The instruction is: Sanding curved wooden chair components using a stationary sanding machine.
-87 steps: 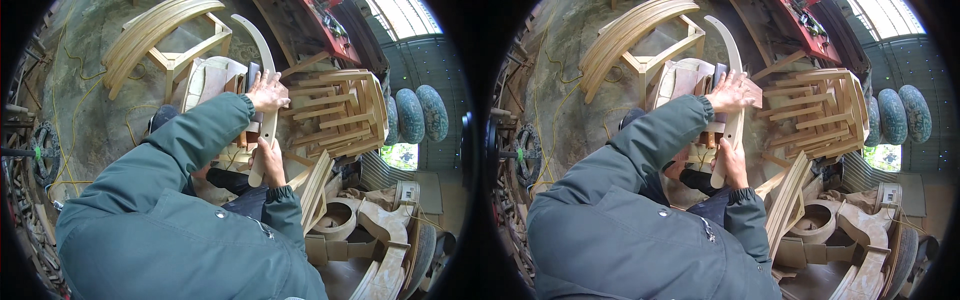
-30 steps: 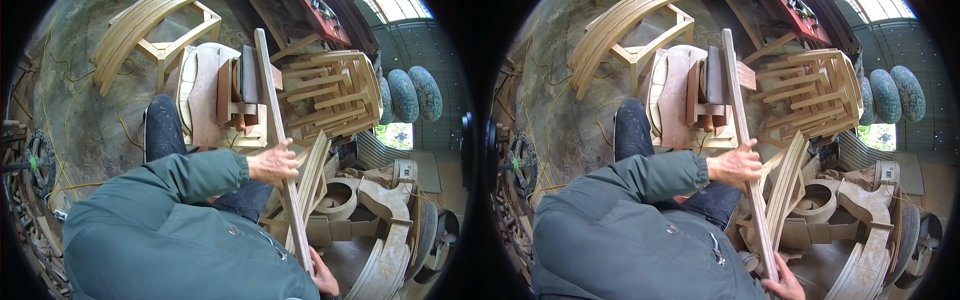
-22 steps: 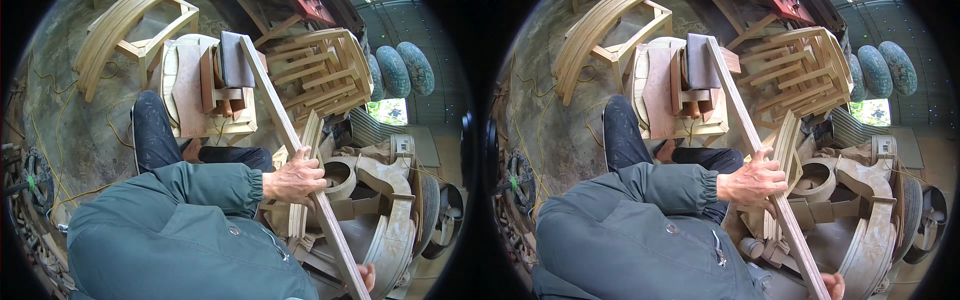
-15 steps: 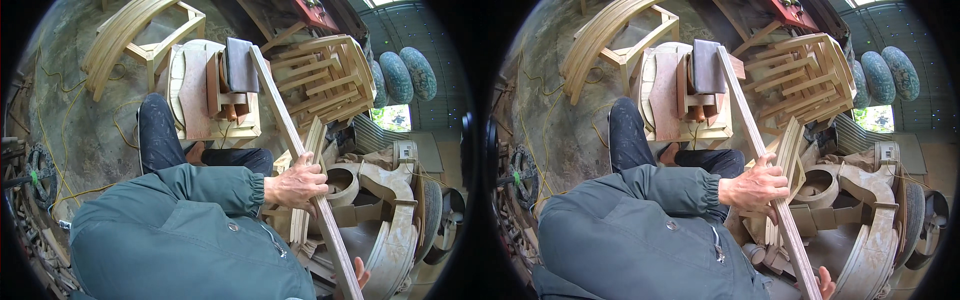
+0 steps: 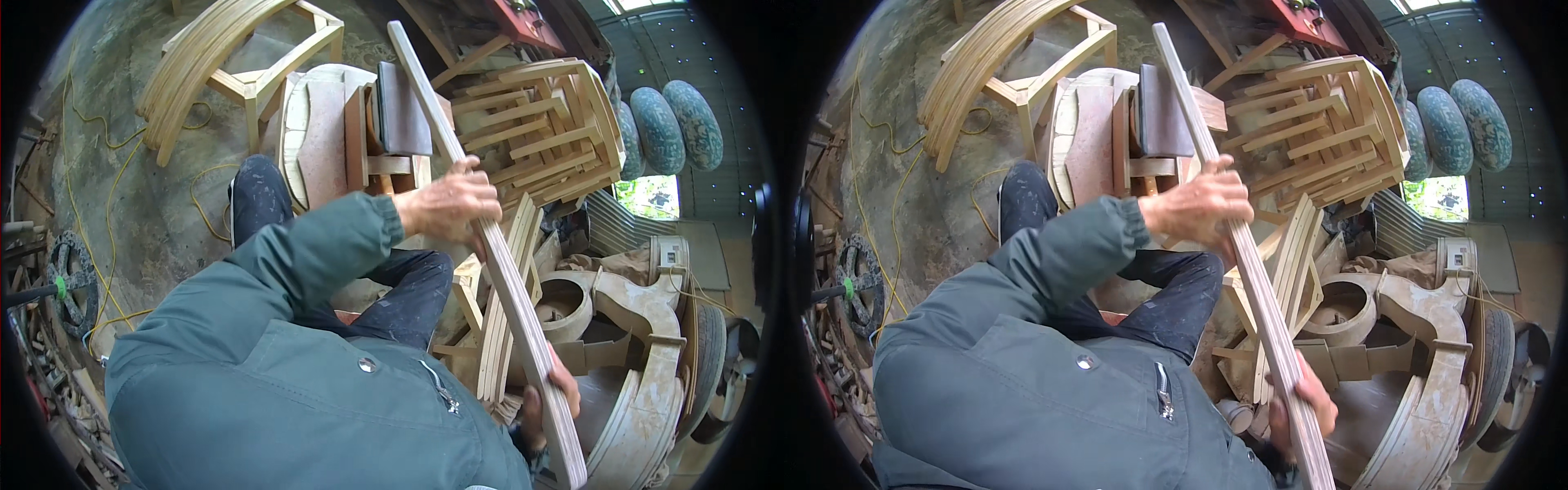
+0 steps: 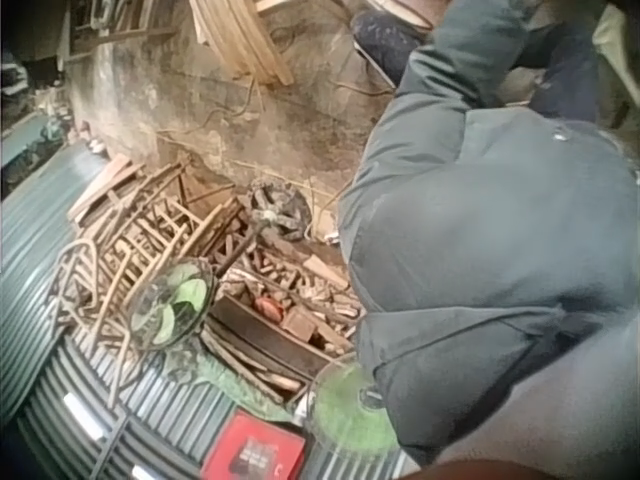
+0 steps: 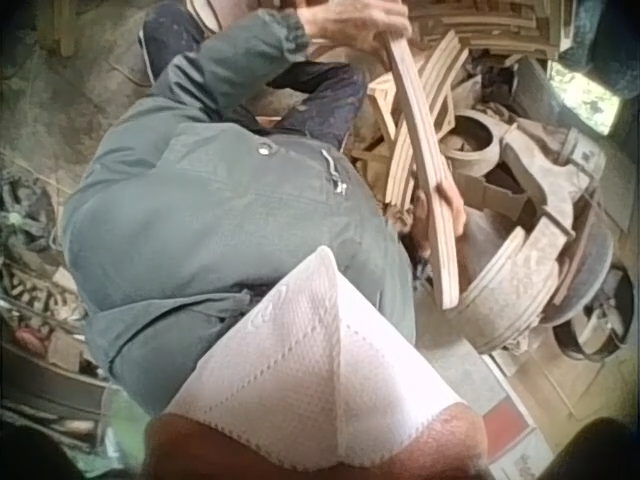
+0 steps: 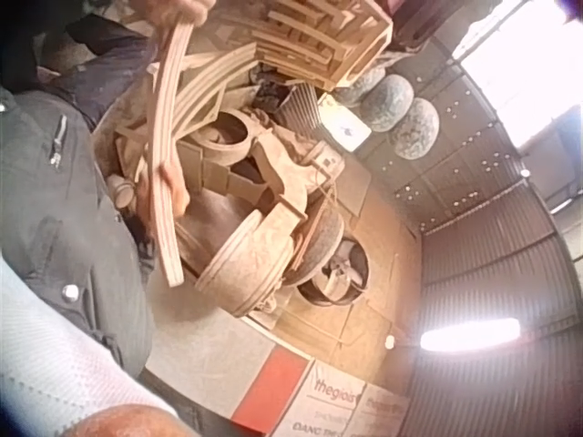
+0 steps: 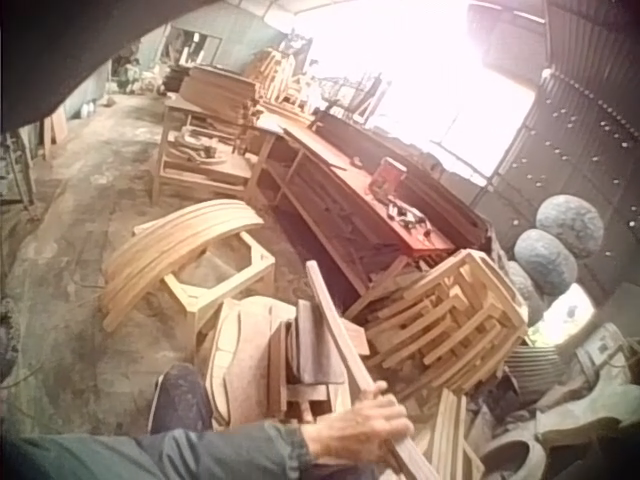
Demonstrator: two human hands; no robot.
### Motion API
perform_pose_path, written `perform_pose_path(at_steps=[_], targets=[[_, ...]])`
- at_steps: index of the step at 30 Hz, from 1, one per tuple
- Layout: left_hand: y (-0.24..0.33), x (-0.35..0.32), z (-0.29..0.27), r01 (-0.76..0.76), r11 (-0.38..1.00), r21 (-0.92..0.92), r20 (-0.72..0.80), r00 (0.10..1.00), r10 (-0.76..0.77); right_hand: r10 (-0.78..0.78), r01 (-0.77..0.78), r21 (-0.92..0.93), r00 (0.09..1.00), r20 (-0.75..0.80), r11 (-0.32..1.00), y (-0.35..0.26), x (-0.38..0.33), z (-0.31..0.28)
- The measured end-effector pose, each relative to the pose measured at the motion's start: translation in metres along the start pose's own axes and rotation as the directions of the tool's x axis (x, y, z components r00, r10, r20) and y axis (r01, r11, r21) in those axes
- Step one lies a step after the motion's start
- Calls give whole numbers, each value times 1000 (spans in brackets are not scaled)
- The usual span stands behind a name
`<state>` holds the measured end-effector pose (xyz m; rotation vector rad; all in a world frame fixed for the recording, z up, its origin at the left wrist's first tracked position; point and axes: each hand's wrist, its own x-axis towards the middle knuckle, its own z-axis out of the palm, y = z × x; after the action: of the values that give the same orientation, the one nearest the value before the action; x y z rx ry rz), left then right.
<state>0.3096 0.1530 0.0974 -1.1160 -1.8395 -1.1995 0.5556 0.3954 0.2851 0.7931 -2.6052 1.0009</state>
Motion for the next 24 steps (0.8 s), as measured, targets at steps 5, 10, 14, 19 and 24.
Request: perform_pose_path(at_steps=[5, 10, 14, 19, 24], targets=[[-69, -11, -50, 164, 984, 68, 181, 968, -174, 30, -25, 112, 998, -47, 993, 53, 58, 68], [-90, -23, -77, 133, 975, 180, 194, 967, -168, -148, 136, -126, 985, -91, 983, 82, 146, 165], [-124, -34, -95, 301, 921, 249, 246, 900, -361, 55, -38, 98, 983, -174, 994, 133, 201, 231], [-194, -22, -126, 409, 833, 373, 361, 763, -536, 89, -55, 197, 982, -167, 979, 174, 265, 288], [-221, -23, -146, 447, 805, 390, 319, 755, -573, 45, -9, 199, 983, -179, 980, 183, 294, 312]])
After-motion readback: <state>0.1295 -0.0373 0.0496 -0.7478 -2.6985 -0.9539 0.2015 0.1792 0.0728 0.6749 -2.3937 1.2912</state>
